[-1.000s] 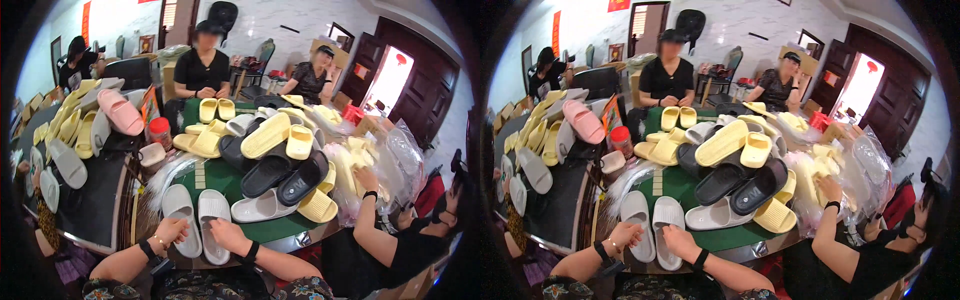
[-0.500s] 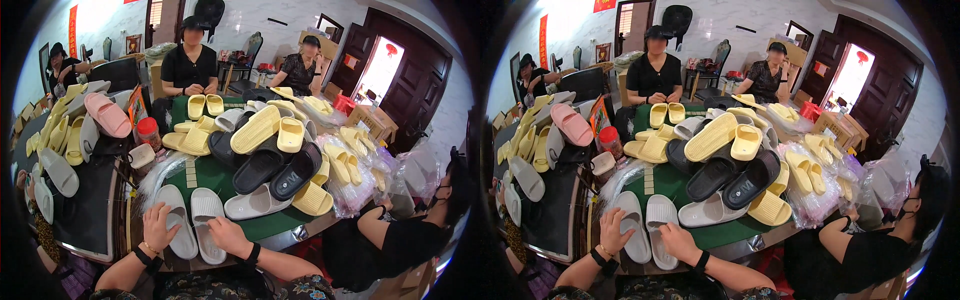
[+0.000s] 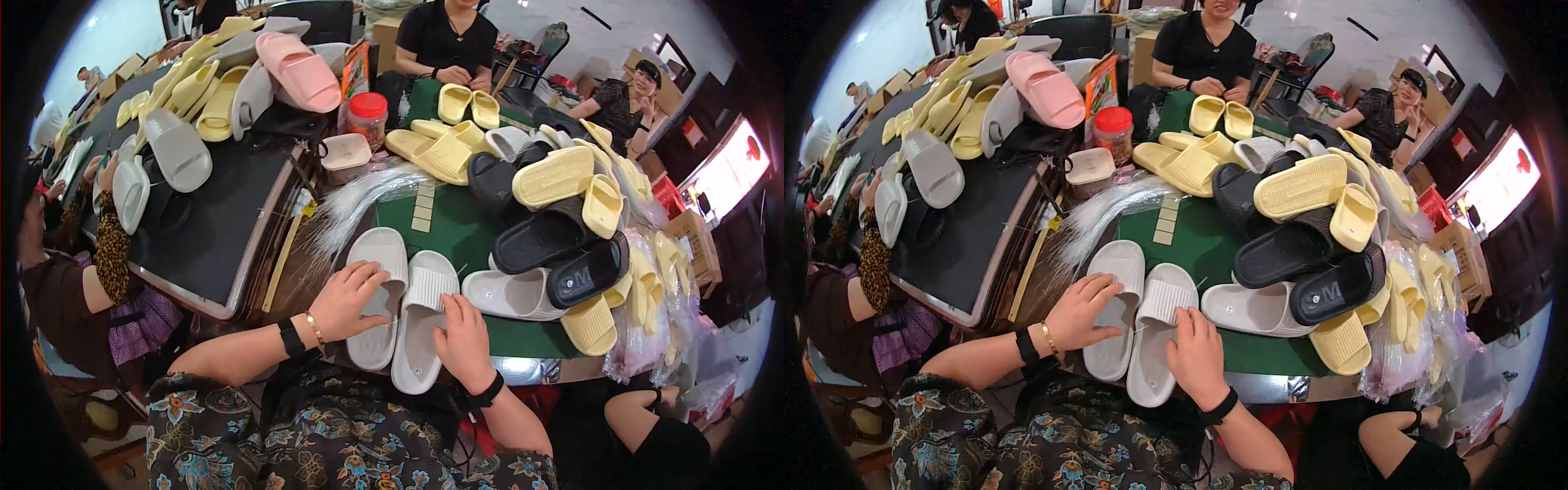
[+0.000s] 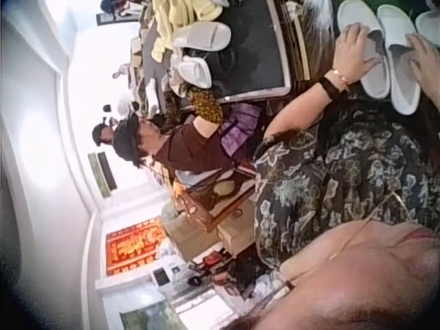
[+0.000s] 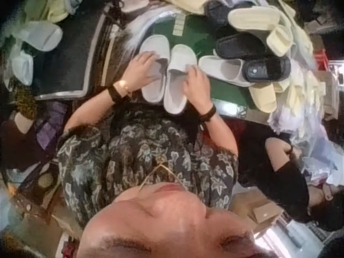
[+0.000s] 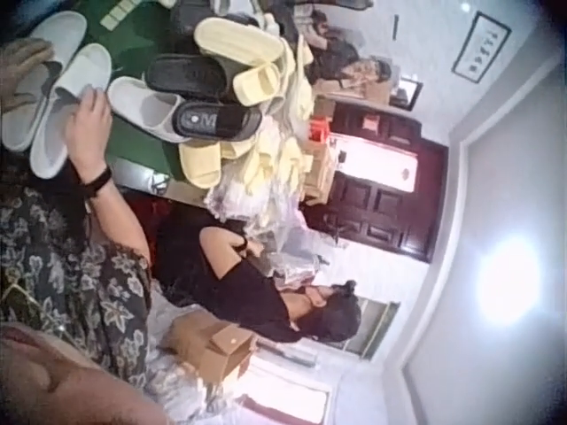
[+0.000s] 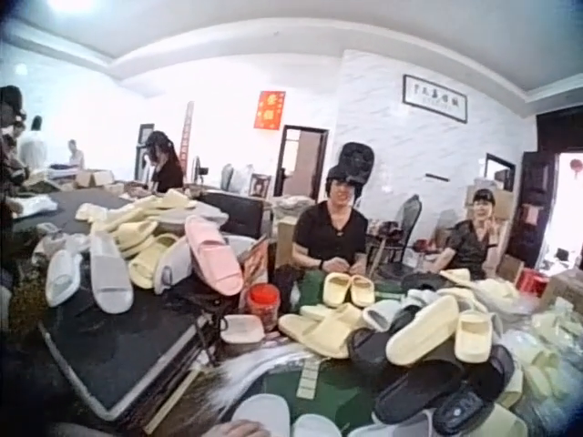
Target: Inspecting pairs of plastic slippers, applying small labels to the footbeds, and organizing them for packaging.
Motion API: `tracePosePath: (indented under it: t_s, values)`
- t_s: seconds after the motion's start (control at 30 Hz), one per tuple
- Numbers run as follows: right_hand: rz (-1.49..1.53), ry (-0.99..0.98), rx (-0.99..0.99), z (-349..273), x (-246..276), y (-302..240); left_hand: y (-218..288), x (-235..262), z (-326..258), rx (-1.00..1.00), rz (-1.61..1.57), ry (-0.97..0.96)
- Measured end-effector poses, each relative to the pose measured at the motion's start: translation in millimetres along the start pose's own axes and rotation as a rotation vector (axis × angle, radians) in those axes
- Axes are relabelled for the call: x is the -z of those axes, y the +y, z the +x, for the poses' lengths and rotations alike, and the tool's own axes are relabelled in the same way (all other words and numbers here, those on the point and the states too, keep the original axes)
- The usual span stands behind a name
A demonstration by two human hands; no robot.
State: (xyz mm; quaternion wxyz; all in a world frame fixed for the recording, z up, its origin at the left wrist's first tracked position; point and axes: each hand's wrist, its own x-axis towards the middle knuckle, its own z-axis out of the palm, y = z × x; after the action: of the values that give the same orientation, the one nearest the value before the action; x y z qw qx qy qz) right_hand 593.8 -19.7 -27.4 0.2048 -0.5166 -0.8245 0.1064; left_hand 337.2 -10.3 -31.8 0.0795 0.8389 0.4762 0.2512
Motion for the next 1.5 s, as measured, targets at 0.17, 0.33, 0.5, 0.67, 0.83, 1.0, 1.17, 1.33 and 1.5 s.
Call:
tracePosePath:
  t_s: [0.17, 0.33, 0.5, 0.67, 0.83, 1.0, 1.17, 1.33, 1.5]
  values:
    - [0.057, -0.026, 0.056, -3, 12, 1, -5, 6, 1, 0.037, -0.094, 0.058]
    - [0.218, 0.004, -0.14, 26, 20, 18, -36, 7, 39, 0.394, -0.127, 0.106]
    - [0.137, -0.027, -0.114, 58, 18, 27, -30, 41, 56, 0.422, -0.049, 0.079]
    - [0.05, -0.06, -0.057, 83, 11, 37, 6, 65, -2, 0.455, -0.01, -0.389]
    - [-0.028, -0.152, -0.205, 71, 15, 51, 10, 11, -38, 0.383, -0.106, -0.304]
    - [-0.004, -0.111, -0.083, 79, -17, 56, 6, 7, -55, 0.43, -0.11, -0.171]
    - [-0.022, -0.126, -0.131, 86, -15, 48, -4, 9, -61, 0.422, -0.093, -0.11]
    - [0.025, -0.013, -0.105, 77, -13, 52, -7, -7, -64, 0.289, 0.026, -0.109]
    - [0.048, -0.046, -0.076, 77, -21, 53, 2, 7, -69, 0.129, 0.19, -0.074]
